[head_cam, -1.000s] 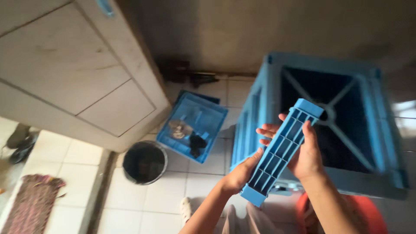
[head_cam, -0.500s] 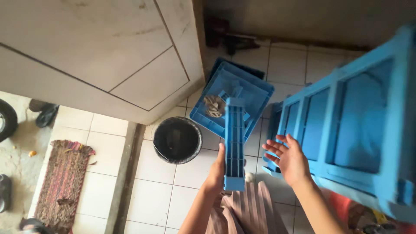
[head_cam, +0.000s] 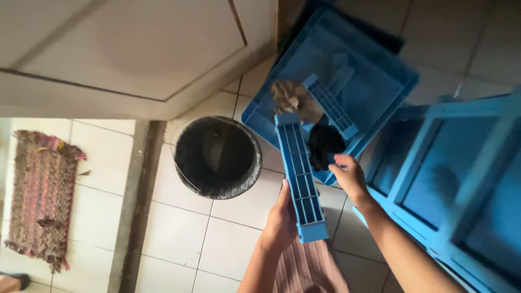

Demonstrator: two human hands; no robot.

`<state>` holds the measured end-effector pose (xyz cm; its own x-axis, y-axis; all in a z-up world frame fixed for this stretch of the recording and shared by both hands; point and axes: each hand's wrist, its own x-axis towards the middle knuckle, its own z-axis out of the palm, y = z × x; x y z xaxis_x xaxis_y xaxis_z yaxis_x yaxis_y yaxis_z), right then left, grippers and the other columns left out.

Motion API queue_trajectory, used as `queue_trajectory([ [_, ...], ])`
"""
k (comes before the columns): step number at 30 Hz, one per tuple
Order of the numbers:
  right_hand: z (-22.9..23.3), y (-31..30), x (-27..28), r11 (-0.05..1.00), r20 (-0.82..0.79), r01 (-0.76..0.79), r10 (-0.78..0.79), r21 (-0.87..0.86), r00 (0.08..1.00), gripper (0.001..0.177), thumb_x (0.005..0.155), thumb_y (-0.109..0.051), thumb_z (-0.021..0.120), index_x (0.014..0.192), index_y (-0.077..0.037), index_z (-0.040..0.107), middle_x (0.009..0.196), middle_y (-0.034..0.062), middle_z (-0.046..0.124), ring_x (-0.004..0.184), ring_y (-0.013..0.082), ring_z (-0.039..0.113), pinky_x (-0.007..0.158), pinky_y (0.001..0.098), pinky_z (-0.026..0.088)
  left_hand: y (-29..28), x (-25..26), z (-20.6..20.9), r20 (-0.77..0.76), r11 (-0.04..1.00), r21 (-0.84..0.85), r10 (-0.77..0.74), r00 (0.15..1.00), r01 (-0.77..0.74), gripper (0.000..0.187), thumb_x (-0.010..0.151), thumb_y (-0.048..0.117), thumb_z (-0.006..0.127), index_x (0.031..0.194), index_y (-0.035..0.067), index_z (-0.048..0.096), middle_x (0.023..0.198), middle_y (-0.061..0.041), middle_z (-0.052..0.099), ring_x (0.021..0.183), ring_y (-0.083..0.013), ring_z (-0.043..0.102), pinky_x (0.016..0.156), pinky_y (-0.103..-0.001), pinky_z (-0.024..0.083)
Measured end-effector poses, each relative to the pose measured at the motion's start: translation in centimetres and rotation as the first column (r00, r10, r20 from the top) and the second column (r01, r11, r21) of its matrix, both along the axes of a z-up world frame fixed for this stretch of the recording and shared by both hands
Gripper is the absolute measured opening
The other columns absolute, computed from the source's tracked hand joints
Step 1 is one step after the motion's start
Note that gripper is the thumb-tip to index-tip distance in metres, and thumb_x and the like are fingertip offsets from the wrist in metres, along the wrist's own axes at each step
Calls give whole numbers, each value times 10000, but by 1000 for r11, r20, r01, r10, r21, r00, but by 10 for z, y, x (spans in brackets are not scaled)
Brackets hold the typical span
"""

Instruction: The person wipes a blue plastic furniture leg with a black cloth and then detaches it along with a square plastic frame from a larger storage unit.

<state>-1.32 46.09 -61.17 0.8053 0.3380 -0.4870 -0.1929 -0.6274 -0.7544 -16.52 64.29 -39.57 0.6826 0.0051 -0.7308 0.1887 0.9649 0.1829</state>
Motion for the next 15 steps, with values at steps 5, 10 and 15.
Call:
queue_trajectory([
  [5,-62,46,21,930,-18,-178,182,-322,983,720,832,-212,743,1509,-179,499,1184,158,730,1049,333,739,953,414,555,6,5,-58,33,997,-70,36,999,-34,696,1040,623,376,1322,32,609,1075,-84,700,932,-200,686,836,-355,572],
  [10,-90,63,23,896,427,-304,426,-325,798,862,734,-241,842,1477,-33,458,1362,292,561,1212,469,551,955,497,481,13,3,-88,111,994,-98,54,992,-44,683,1052,607,405,1354,23,589,1141,-97,684,996,-193,683,906,-349,568],
  [15,-95,54,20,800,6,-348,402,-489,916,312,1047,-221,569,1336,-123,636,1176,183,688,1114,346,666,956,462,529,7,-1,-103,106,998,-69,0,994,7,655,1065,573,463,1358,3,598,1158,-100,698,1005,-180,677,909,-333,553],
])
